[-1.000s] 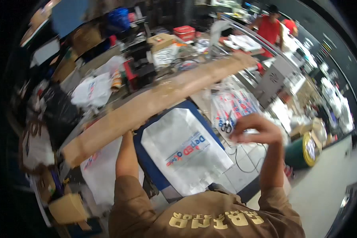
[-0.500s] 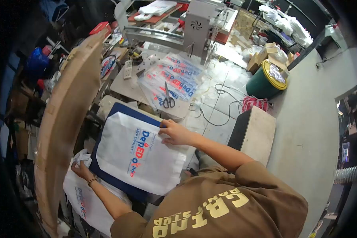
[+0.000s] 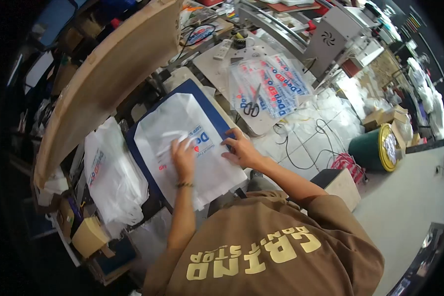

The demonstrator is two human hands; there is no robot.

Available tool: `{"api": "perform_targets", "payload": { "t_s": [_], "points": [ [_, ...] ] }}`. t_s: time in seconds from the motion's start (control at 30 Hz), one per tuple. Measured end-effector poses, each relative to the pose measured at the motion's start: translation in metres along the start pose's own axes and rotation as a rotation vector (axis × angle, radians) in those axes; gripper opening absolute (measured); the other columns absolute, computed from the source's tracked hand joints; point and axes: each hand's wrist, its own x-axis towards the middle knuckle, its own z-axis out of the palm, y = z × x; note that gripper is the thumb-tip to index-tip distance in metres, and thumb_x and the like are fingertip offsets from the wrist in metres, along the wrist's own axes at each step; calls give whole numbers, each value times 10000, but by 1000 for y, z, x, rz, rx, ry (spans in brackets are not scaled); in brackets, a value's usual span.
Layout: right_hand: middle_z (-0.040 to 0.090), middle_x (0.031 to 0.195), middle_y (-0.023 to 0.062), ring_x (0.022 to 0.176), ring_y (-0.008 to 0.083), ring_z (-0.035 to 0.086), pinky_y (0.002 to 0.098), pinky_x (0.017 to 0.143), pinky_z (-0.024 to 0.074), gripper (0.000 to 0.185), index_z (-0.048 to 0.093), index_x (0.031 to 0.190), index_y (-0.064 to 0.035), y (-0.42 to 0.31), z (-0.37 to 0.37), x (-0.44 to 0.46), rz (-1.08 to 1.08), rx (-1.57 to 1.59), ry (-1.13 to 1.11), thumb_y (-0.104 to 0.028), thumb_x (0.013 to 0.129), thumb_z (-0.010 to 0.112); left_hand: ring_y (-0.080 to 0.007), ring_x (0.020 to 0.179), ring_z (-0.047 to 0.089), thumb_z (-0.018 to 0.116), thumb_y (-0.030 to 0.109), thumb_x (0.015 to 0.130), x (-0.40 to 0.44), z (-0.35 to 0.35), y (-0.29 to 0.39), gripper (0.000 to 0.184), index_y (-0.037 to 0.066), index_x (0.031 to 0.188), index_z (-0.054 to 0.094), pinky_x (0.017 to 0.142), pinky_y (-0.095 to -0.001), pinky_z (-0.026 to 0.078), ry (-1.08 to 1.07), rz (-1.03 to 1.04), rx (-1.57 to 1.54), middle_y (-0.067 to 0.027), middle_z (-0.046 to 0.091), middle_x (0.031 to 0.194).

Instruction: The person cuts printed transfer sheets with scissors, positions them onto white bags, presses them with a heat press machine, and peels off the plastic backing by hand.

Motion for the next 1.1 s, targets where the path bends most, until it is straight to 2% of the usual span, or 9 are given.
{"api": "perform_targets", "payload": {
  "t_s": [0.33,0.47,0.57,0.73,0.83,0.93,1.0,1.07,1.1],
  "points": [
    [501,1352,212,748,249,634,368,682,534,280,665,1035,-30,10,5,-12,-98,182,53,-95,796,797,-303,857,663,769,-2,787,-12,-35,-49,146,4,888,663,811,-383,516,234,-321,24,-141,689,923],
    [497,1359,203,730,231,620,346,664,529,266,666,1044,-35,11,8,-9,-107,134,86,-82,811,785,-338,904,615,712,7,840,11,59,-17,60,-23,854,661,803,-418,494,199,108,236,-154,631,856],
    [489,1368,195,717,209,615,325,650,527,262,669,1057,-35,19,10,-11,-152,103,92,-78,825,783,-352,956,610,695,40,866,20,44,59,74,-4,923,680,836,-433,488,85,5,10,-177,638,930],
    [510,1335,218,765,232,614,334,687,525,265,665,1038,-39,10,-1,-12,-11,266,-7,-75,804,785,-312,987,637,745,19,835,-13,-43,-68,185,37,1005,672,819,-410,522,222,-314,270,-155,676,1033],
    [544,1306,180,797,180,611,306,696,521,346,637,1133,-23,-5,0,-6,-36,278,30,-209,878,778,-216,1068,633,752,10,858,-1,-61,29,299,76,1128,642,862,-341,532,-30,-712,-689,-71,668,1079],
    [602,1231,106,849,144,625,289,715,528,426,592,1241,-27,-37,4,-2,337,795,16,-331,964,700,-176,1065,635,757,-2,861,-18,-47,93,366,78,1185,606,872,-332,549,-173,-624,-1073,-61,660,1105],
    [636,1201,60,927,139,648,298,752,552,453,544,1308,-24,-48,-7,8,861,1443,-472,-376,1028,601,-165,1042,643,763,-4,859,-30,-41,96,406,71,1212,578,862,-339,566,-224,-530,-1083,-76,658,1122],
    [648,1177,49,1000,161,653,316,809,560,397,560,1302,-55,-60,5,10,888,1351,-421,-353,1041,579,-219,1038,655,798,23,819,-45,-34,78,354,47,1130,631,888,-348,552,82,-100,-76,-114,634,1223],
    [644,1192,52,1017,161,646,320,834,554,392,557,1304,-61,-54,22,7,803,1364,-335,-355,1045,568,-308,1054,647,783,55,813,-51,-32,93,275,17,1066,682,923,-402,526,142,-231,-182,-141,599,1316]
  ]
}}
